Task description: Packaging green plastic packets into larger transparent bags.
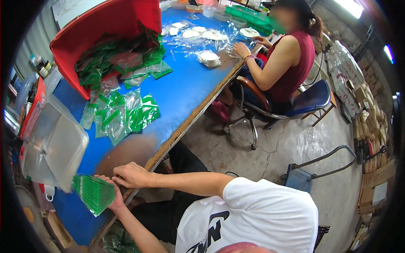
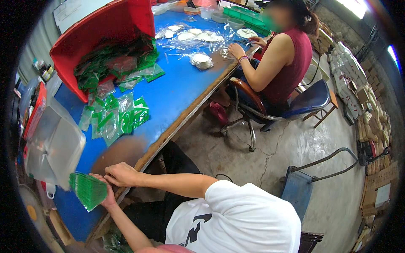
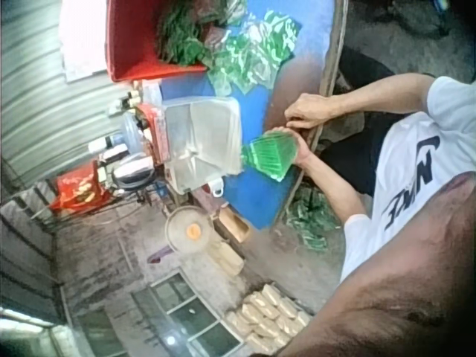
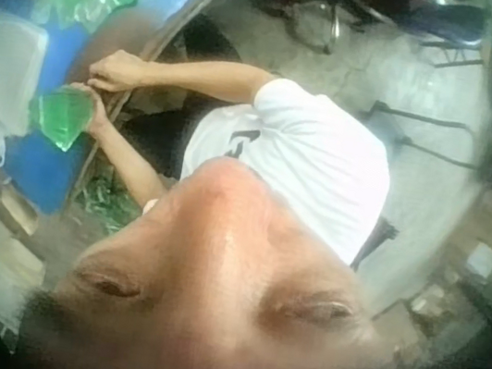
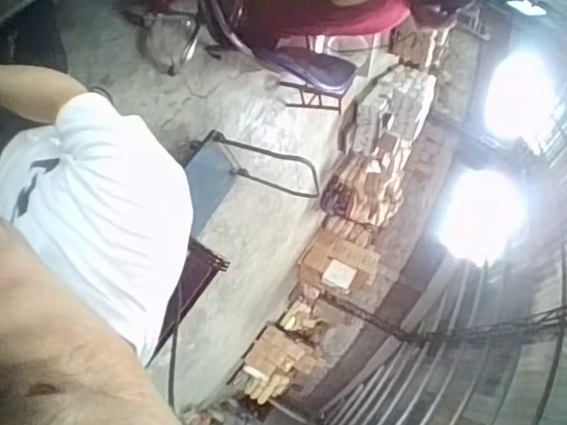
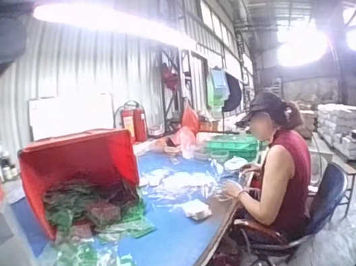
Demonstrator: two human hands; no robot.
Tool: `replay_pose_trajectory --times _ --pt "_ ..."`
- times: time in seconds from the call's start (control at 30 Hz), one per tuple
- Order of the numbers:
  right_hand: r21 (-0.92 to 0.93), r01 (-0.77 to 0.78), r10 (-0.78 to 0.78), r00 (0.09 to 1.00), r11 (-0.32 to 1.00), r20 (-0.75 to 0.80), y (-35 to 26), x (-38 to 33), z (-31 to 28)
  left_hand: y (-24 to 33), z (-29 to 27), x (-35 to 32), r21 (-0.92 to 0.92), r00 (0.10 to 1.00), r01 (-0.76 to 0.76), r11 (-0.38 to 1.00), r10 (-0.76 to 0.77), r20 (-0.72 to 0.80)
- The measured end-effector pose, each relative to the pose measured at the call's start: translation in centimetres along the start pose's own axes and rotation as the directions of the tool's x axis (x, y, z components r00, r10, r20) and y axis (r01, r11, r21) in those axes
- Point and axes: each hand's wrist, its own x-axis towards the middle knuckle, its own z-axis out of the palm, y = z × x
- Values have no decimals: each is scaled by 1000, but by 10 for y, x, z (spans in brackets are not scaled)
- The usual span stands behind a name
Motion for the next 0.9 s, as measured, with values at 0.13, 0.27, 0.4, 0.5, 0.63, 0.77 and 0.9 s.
replay_pose_trajectory --times 0.13,0.27,0.4,0.5,0.63,0.77,0.9 --pt "-8 -7 7 1000 1000 25 -3 0 -2 1 1 1 40 1000 -9 999 9 -1" --pt "6 -5 5 1000 1000 12 -3 0 -3 0 1 1 4 1000 -7 1000 7 -16" --pt "-14 1 0 999 1000 32 -1 -1 -4 -2 3 0 -24 1000 -1 1000 1 -4" --pt "-26 9 -8 1000 1000 23 0 -1 -6 -3 2 2 20 999 -10 1000 11 -41" --pt "-67 -22 22 1000 998 5 7 0 -15 -13 -7 16 10 998 11 1000 -11 -55" --pt "45 1 -3 999 999 36 -9 0 9 13 9 -13 90 997 -51 995 55 -45" --pt "-73 11 -12 1000 997 -4 -4 -1 18 17 8 -18 273 981 -105 956 144 -126"
